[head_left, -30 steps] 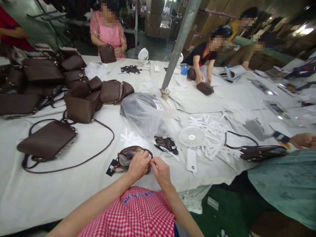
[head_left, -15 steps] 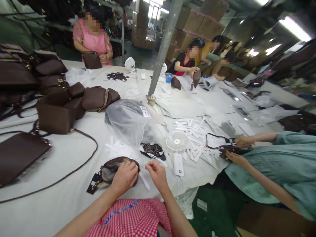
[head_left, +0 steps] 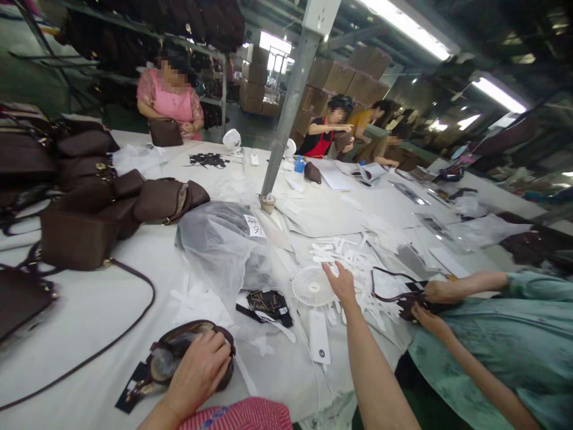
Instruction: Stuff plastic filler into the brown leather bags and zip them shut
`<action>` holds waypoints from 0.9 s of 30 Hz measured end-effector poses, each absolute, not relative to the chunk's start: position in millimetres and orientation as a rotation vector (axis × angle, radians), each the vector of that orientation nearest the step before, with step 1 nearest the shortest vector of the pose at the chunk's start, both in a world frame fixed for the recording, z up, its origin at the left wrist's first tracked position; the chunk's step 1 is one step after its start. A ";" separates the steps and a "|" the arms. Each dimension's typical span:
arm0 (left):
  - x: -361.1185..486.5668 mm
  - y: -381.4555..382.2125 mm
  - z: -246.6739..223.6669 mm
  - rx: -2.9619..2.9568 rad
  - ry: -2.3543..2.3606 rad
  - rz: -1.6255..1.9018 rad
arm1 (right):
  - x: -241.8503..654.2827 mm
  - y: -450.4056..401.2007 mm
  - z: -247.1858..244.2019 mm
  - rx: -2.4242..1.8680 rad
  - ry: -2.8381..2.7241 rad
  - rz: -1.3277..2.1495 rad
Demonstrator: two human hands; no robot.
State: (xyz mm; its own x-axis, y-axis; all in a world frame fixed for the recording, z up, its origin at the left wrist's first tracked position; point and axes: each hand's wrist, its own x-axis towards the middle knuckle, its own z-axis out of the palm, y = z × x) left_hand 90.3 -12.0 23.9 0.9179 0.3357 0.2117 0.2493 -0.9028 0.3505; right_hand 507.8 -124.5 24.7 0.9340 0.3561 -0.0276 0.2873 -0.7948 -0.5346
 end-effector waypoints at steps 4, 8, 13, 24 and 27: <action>96.4 -8.6 25.1 2.776 0.382 0.357 | 526.1 -115.2 17.1 -2.601 -0.917 0.534; 99.8 -5.3 26.7 2.779 0.366 0.321 | 540.6 -116.2 17.3 -2.485 -1.107 0.723; 100.4 -4.2 27.3 2.776 0.348 0.324 | 551.3 -118.8 25.3 -2.298 -1.329 0.894; 100.2 -2.0 25.2 2.752 0.330 0.285 | 581.8 -103.1 51.8 -2.337 -1.640 1.184; 100.8 -1.8 25.6 2.747 0.322 0.286 | 576.5 -97.3 52.7 -2.368 -1.831 1.229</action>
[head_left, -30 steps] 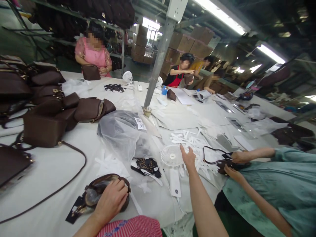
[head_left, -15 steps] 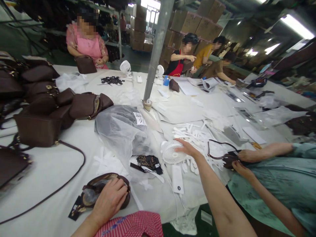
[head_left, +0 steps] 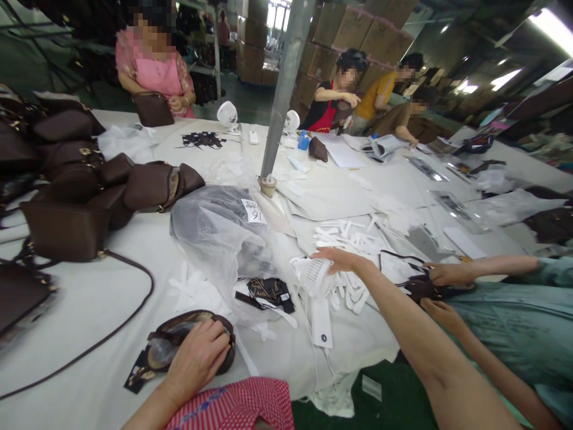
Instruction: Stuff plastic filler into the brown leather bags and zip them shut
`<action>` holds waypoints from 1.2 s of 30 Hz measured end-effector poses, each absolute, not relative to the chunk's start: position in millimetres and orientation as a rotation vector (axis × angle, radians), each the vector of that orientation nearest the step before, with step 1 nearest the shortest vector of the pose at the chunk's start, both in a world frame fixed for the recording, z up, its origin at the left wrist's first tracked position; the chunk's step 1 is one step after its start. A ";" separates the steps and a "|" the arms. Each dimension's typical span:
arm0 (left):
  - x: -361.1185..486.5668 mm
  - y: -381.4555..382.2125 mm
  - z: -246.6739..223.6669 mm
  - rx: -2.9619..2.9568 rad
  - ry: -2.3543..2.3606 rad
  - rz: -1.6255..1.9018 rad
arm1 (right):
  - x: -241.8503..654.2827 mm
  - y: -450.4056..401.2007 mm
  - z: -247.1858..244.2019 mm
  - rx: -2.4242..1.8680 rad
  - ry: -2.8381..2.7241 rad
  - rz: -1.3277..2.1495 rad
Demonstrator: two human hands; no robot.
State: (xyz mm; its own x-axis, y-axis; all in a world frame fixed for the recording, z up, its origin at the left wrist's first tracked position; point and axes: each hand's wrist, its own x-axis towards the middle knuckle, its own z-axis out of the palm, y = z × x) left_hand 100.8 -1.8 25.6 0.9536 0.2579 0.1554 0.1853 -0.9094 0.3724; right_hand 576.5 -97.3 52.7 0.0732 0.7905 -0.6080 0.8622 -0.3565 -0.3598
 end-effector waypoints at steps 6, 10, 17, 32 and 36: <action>99.8 -2.4 24.5 2.747 0.330 0.248 | 565.5 -106.3 46.9 2.167 1.689 -1.028; 99.6 -2.0 24.7 2.748 0.355 0.250 | 561.7 -113.9 57.7 2.295 1.637 -0.854; 104.7 -3.4 24.3 2.791 0.404 0.235 | 447.9 -123.9 68.7 2.595 2.225 -0.742; 79.7 -11.1 31.1 2.684 0.478 0.256 | 191.4 -108.1 -12.3 3.274 1.896 -1.407; 69.6 -10.4 35.6 2.667 0.501 0.344 | 184.6 -103.8 -12.8 3.333 1.877 -1.485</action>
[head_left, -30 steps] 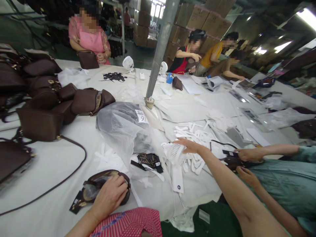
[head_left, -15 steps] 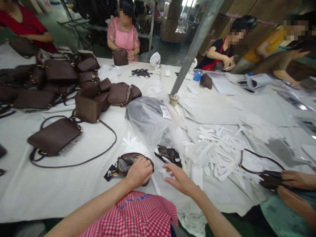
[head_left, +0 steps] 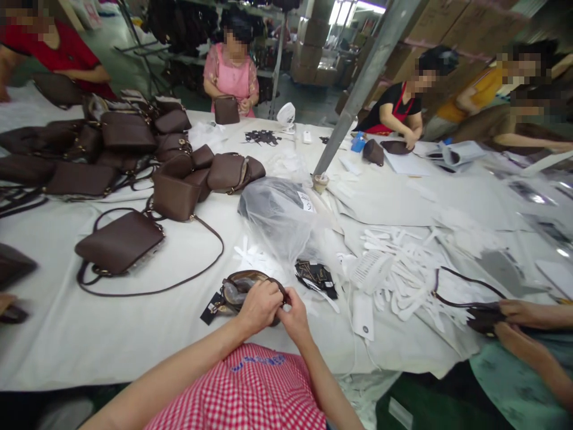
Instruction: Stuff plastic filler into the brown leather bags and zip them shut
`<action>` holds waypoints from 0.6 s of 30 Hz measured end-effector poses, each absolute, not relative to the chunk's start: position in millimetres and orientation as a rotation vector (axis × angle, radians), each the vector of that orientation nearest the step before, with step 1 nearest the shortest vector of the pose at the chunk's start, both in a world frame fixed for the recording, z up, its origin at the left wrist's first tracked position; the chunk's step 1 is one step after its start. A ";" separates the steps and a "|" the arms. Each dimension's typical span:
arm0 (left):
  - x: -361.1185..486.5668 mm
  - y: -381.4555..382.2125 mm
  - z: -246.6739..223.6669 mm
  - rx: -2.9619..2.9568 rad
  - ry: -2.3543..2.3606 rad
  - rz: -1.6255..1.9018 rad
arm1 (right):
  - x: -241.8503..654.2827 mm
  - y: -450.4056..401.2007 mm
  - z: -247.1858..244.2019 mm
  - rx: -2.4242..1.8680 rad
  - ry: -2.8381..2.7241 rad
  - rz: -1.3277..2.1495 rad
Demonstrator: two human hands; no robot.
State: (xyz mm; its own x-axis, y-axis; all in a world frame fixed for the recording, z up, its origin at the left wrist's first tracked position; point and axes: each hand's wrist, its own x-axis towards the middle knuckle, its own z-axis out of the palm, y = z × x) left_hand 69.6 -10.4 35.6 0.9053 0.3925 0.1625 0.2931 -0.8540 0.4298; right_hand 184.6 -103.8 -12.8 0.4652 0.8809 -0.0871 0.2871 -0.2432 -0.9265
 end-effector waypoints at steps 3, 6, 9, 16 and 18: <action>59.2 -8.2 35.9 2.576 0.602 0.445 | 178.3 -105.6 -15.5 -1.818 -0.982 0.738; 48.1 -4.3 34.6 2.454 0.808 0.497 | 175.2 -110.2 -15.7 -1.895 -0.950 0.724; 38.4 -2.2 36.4 2.448 0.865 0.469 | 175.4 -113.6 -12.4 -1.902 -0.998 0.724; 11.6 15.2 40.0 2.501 0.595 0.352 | 187.7 -130.2 -14.6 -1.939 -1.110 0.665; -1.2 26.1 32.4 2.473 0.570 0.305 | 194.8 -138.2 -17.3 -1.971 -1.103 0.702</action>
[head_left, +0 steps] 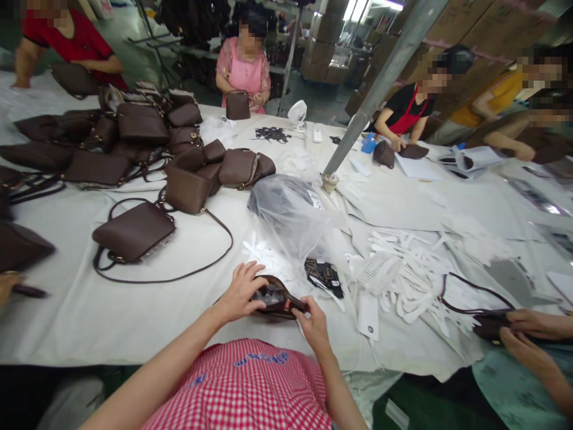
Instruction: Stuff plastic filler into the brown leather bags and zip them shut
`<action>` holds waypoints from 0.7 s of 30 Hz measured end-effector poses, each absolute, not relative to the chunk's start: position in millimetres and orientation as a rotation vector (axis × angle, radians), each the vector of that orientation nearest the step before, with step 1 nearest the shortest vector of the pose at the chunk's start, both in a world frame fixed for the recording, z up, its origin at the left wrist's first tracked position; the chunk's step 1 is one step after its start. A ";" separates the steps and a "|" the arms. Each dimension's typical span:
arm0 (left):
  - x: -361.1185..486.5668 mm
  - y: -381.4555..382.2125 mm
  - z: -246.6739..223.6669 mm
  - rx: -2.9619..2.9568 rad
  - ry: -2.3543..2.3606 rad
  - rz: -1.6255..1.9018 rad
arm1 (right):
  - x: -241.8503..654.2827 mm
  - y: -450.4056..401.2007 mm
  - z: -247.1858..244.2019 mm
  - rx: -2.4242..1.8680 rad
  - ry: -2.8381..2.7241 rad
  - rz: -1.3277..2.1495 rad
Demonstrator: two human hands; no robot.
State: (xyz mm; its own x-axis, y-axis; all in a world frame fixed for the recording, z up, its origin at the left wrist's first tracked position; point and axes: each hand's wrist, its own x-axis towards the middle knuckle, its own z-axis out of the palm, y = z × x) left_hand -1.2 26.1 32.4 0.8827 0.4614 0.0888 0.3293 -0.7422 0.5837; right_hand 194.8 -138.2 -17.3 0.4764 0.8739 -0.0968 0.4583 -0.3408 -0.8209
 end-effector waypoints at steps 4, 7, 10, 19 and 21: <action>-17.3 32.8 13.5 2.345 0.421 0.139 | 206.3 -142.5 -2.8 -2.045 -1.303 0.662; -12.6 21.1 5.9 2.344 0.406 0.147 | 205.3 -132.1 27.8 -2.026 -1.576 0.497; -2.3 7.2 3.7 2.404 0.425 0.171 | 194.8 -114.7 56.4 -2.040 -1.834 0.426; 8.4 -4.1 0.8 2.501 0.428 0.195 | 164.6 -83.4 55.3 -2.795 -1.913 0.485; 11.8 -6.0 1.3 2.493 0.410 0.188 | 162.9 -78.8 54.4 -2.775 -1.916 0.608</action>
State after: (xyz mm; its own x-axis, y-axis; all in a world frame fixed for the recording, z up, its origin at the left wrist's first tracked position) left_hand 11.8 -6.0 1.3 0.9424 0.3321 0.0409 0.2472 -0.7733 0.5838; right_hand 162.9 -78.8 54.4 0.3256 0.8373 -0.4393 0.9373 -0.3468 0.0337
